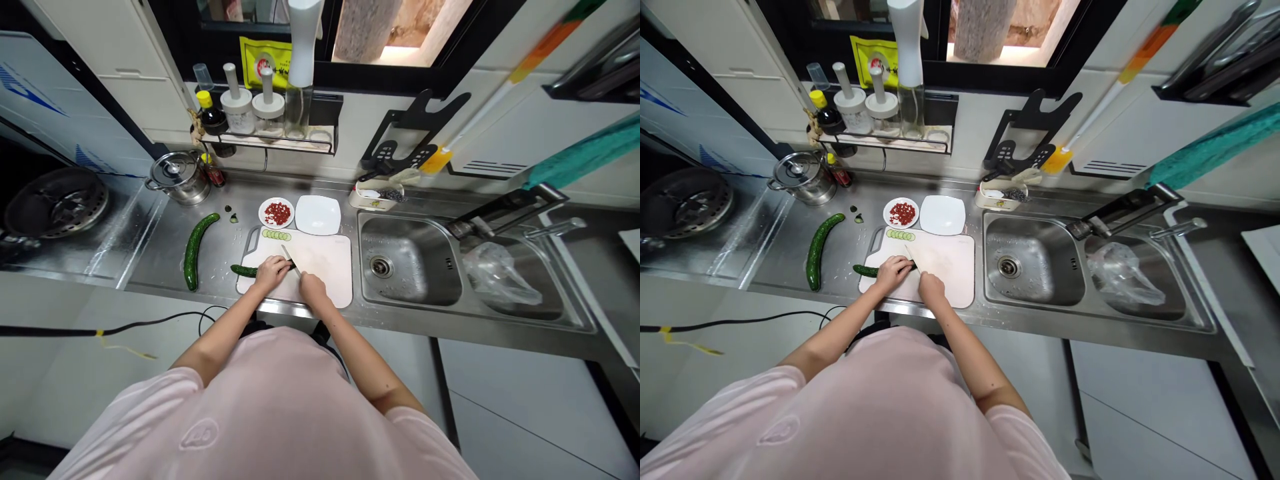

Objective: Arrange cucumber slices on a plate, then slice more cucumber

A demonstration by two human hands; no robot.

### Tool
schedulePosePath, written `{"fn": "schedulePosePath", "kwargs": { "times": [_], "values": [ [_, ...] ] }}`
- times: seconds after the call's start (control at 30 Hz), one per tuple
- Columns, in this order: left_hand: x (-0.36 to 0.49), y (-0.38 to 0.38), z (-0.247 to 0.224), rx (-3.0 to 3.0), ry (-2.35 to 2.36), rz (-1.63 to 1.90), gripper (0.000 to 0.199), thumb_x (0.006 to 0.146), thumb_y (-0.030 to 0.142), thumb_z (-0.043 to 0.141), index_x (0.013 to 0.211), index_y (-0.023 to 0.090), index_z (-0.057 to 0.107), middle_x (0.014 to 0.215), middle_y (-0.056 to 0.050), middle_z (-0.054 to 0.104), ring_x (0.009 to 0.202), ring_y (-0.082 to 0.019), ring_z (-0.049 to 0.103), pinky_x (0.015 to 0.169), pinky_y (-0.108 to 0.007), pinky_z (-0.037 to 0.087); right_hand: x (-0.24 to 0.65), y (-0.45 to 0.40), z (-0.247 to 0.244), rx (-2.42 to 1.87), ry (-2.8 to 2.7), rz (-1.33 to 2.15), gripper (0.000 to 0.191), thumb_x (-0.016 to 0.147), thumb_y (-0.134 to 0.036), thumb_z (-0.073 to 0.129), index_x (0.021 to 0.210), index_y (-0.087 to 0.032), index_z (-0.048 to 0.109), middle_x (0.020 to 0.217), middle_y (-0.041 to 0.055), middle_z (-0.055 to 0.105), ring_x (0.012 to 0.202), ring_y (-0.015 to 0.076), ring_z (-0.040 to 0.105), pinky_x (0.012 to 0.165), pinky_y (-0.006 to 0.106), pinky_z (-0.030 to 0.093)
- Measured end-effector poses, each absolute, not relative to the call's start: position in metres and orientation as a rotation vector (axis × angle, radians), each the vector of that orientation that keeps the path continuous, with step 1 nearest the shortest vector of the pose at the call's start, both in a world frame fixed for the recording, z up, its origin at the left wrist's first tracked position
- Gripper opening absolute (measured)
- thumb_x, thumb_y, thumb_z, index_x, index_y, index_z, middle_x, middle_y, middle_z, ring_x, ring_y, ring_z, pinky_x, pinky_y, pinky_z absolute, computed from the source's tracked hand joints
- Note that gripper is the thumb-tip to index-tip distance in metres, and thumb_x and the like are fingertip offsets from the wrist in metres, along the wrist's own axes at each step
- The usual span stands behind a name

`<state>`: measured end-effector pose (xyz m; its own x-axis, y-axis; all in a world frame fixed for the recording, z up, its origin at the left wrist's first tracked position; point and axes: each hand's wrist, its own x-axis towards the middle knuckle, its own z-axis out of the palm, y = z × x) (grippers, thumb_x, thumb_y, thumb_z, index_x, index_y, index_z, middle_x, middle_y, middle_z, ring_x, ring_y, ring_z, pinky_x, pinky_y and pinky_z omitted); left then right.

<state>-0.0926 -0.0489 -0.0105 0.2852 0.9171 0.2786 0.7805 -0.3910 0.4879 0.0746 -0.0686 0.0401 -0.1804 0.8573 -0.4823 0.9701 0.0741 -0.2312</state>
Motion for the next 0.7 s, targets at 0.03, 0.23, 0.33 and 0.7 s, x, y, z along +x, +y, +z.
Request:
{"fn": "schedulePosePath", "kwargs": {
  "times": [0.03, 0.23, 0.33, 0.7],
  "values": [
    [-0.093, -0.049, -0.011, 2.298, 1.561, 0.766, 0.022, 0.090, 0.031, 0.050, 0.100, 0.026, 0.069, 0.097, -0.004, 0.065, 0.091, -0.016, 0.056, 0.079, -0.029, 0.045, 0.072, -0.065, 0.040, 1.857, 2.142, -0.749, 0.026, 0.089, -0.009, 0.034, 0.104, -0.013, 0.056, 0.097, 0.0136, 0.066, 0.091, 0.0221, 0.064, 0.072, 0.028, 0.044],
    [-0.093, -0.049, -0.012, 2.292, 1.567, 0.746, 0.022, 0.090, 0.031, 0.050, 0.100, 0.026, 0.069, 0.098, -0.004, 0.065, 0.092, -0.017, 0.056, 0.080, -0.029, 0.045, 0.064, -0.053, 0.038, 1.872, 2.184, -0.732, 0.029, 0.087, -0.008, 0.035, 0.105, -0.013, 0.057, 0.097, 0.0132, 0.066, 0.090, 0.0209, 0.064, 0.071, 0.027, 0.044],
    [-0.093, -0.048, -0.011, 2.294, 1.562, 0.729, 0.023, 0.090, 0.031, 0.050, 0.100, 0.026, 0.069, 0.098, -0.005, 0.064, 0.092, -0.017, 0.055, 0.081, -0.029, 0.044, 0.065, -0.054, 0.038, 1.871, 2.174, -0.738, 0.030, 0.086, -0.008, 0.035, 0.106, -0.013, 0.057, 0.098, 0.0133, 0.066, 0.091, 0.0207, 0.064, 0.072, 0.027, 0.044],
    [-0.093, -0.049, -0.008, 2.271, 1.583, 0.701, 0.023, 0.090, 0.032, 0.049, 0.100, 0.026, 0.069, 0.099, -0.004, 0.064, 0.092, -0.016, 0.055, 0.082, -0.029, 0.044, 0.083, -0.083, 0.040, 1.856, 2.139, -0.722, 0.025, 0.090, -0.012, 0.035, 0.103, -0.013, 0.056, 0.096, 0.0142, 0.066, 0.089, 0.0220, 0.064, 0.071, 0.028, 0.044]
  ]
}}
